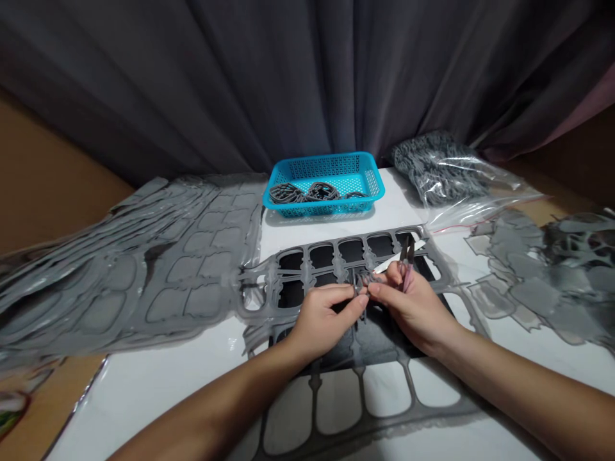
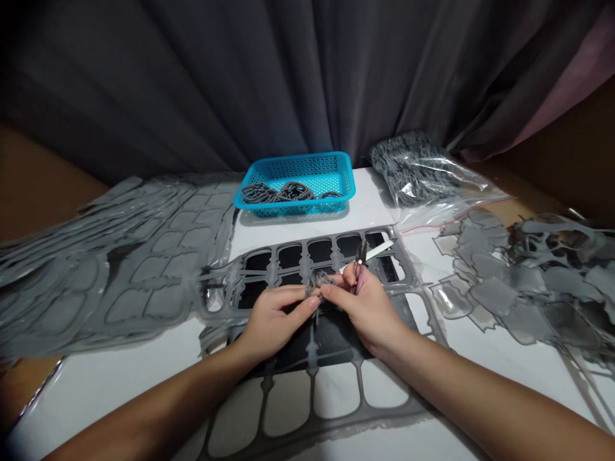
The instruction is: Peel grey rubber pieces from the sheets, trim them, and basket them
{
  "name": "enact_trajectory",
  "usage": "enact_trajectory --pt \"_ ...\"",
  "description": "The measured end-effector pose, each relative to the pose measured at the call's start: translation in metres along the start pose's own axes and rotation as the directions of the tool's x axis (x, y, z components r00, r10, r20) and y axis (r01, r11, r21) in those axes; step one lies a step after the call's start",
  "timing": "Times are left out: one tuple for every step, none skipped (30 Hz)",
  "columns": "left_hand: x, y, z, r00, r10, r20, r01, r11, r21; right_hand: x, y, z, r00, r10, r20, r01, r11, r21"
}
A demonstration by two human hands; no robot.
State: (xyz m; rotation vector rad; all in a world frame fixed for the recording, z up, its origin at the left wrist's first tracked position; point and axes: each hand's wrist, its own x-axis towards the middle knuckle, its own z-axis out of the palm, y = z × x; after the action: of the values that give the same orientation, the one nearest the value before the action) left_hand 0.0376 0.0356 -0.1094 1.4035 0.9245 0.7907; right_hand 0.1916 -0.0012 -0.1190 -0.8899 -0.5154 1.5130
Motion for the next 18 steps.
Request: enact_trajectory --pt "0.001 -0.001 0.000 0.999 -0.042 -0.031 0.040 0.996 -0.081 0.002 -0.003 -0.001 0.999 0.029 -0.015 -0.028 0.997 0.065" --pt "0.003 -0.001 0.000 0.996 -0.068 -0.065 0.058 0.987 -0.148 0.003 -0.005 -0.003 0.998 0.056 -0.034 -0.051 0.991 0.124" --pt "0.005 -0.001 -0.001 0.992 -0.077 -0.100 0.056 0.978 -0.201 0.005 -0.008 -0.004 0.995 0.081 -0.051 -0.071 0.982 0.173" --pt "0.007 -0.001 -0.001 0.988 -0.077 -0.137 0.041 0.968 -0.247 0.007 -0.009 -0.006 0.993 0.102 -0.065 -0.086 0.974 0.210" --pt "0.010 -0.001 -0.002 0.981 -0.081 -0.178 0.024 0.954 -0.299 0.008 -0.011 -0.007 0.991 0.116 -0.073 -0.096 0.967 0.235" --pt "0.012 -0.001 -0.003 0.972 -0.086 -0.217 0.005 0.937 -0.348 0.009 -0.011 -0.007 0.990 0.119 -0.077 -0.097 0.964 0.248" --pt "0.014 0.000 -0.003 0.965 -0.091 -0.246 -0.012 0.922 -0.388 0.010 -0.011 -0.008 0.990 0.117 -0.076 -0.094 0.963 0.254" --pt "0.015 0.000 -0.004 0.961 -0.098 -0.260 -0.021 0.908 -0.417 0.010 -0.011 -0.008 0.991 0.112 -0.074 -0.090 0.962 0.256" --pt "0.016 0.001 -0.004 0.959 -0.104 -0.262 -0.022 0.898 -0.440 0.010 -0.011 -0.008 0.991 0.109 -0.072 -0.087 0.962 0.261" --pt "0.016 0.002 -0.005 0.961 -0.111 -0.255 -0.019 0.888 -0.459 0.011 -0.011 -0.008 0.992 0.107 -0.073 -0.084 0.960 0.267" --pt "0.016 0.002 -0.005 0.962 -0.116 -0.249 -0.018 0.878 -0.478 0.011 -0.011 -0.009 0.991 0.105 -0.078 -0.080 0.958 0.275" --pt "0.016 0.002 -0.006 0.962 -0.120 -0.247 -0.020 0.866 -0.500 0.012 -0.011 -0.010 0.991 0.103 -0.087 -0.075 0.956 0.284" --pt "0.017 0.002 -0.008 0.960 -0.124 -0.252 -0.027 0.852 -0.522 0.013 -0.011 -0.011 0.990 0.101 -0.100 -0.067 0.953 0.294" --pt "0.019 0.002 -0.009 0.957 -0.126 -0.263 -0.039 0.838 -0.544 0.014 -0.012 -0.012 0.989 0.097 -0.115 -0.058 0.951 0.303" --pt "0.020 0.002 -0.011 0.953 -0.128 -0.276 -0.052 0.825 -0.563 0.015 -0.013 -0.013 0.988 0.092 -0.127 -0.049 0.950 0.308" --pt "0.021 0.001 -0.013 0.950 -0.129 -0.286 -0.063 0.816 -0.575 0.016 -0.013 -0.014 0.987 0.086 -0.135 -0.041 0.951 0.308" --pt "0.022 0.001 -0.014 0.949 -0.131 -0.288 -0.065 0.809 -0.584 0.016 -0.013 -0.014 0.988 0.080 -0.135 -0.036 0.953 0.302" --pt "0.023 0.000 -0.014 0.952 -0.135 -0.275 -0.055 0.807 -0.588 0.015 -0.013 -0.014 0.989 0.075 -0.130 -0.035 0.956 0.290"
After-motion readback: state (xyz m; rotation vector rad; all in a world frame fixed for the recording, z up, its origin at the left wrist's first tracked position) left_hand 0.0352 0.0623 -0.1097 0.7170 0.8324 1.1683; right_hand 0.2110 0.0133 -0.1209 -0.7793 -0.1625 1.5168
